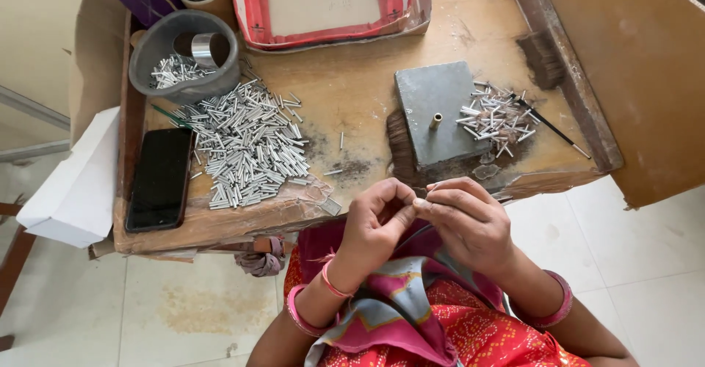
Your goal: The person sits at a workbench and picks small silver metal cylindrical pieces one at a time from a pile, works on each piece with both hands, and places the finished piece on a stone block or into a growing pile of completed pieces beside it.
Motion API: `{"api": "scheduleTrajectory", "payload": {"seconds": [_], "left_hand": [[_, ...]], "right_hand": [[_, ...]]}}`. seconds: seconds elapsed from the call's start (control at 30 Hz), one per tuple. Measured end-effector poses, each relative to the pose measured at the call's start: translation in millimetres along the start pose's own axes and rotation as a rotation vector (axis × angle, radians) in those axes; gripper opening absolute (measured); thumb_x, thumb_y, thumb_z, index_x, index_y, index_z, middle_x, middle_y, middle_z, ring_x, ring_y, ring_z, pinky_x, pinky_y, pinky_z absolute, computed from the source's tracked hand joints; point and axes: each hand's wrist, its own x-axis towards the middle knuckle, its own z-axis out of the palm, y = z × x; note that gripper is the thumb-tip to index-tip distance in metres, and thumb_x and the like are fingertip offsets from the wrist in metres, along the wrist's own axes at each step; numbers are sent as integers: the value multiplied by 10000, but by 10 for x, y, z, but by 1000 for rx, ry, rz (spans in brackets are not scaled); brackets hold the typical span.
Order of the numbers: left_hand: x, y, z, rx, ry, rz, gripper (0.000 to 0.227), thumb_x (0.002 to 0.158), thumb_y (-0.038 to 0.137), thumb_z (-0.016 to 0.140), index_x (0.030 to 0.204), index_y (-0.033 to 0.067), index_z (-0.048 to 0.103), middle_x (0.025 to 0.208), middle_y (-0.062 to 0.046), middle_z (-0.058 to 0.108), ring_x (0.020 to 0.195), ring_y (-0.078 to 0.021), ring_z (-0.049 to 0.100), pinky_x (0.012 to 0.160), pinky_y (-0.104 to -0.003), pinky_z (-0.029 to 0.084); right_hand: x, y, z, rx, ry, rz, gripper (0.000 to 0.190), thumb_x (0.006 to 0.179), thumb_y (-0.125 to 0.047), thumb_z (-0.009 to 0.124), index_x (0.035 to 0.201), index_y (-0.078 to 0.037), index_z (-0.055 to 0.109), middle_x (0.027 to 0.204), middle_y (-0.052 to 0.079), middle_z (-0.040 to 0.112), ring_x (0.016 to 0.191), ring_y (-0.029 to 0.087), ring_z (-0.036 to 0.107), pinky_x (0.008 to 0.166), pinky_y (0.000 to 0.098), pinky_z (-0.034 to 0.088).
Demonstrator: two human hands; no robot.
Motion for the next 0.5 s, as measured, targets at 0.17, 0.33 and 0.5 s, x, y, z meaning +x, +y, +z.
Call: {"api": "scheduleTrajectory", "payload": {"seconds": [0.17,0.33,0.5], "left_hand": [[127,252,128,1151,204,567,330,793,-7,688,1110,-35,602,1085,-205,560,1040,-410,562,896,-477,482],[359,41,40,1305,196,479,236,828,5,689,1053,28,620,1050,-168,542,1054,-376,564,903,-462,492],[514,-24,14,1411,238,471,207,807,-23,652,1004,27,614,1032,-164,535,1053,-367,570,926,-453,505]], "right_hand": [[-225,332,-8,17,67,222,159,859,60,743,1011,28,712,951,109,689,876,228,698,771,332,581],[-434,621,-35,320,122,442,103,939,104,679,1033,62,685,999,101,675,837,125,703,733,247,596],[-441,656,-36,375,107,423,98,951,114,662,1042,80,675,1013,107,660,833,114,695,738,234,596]]}}
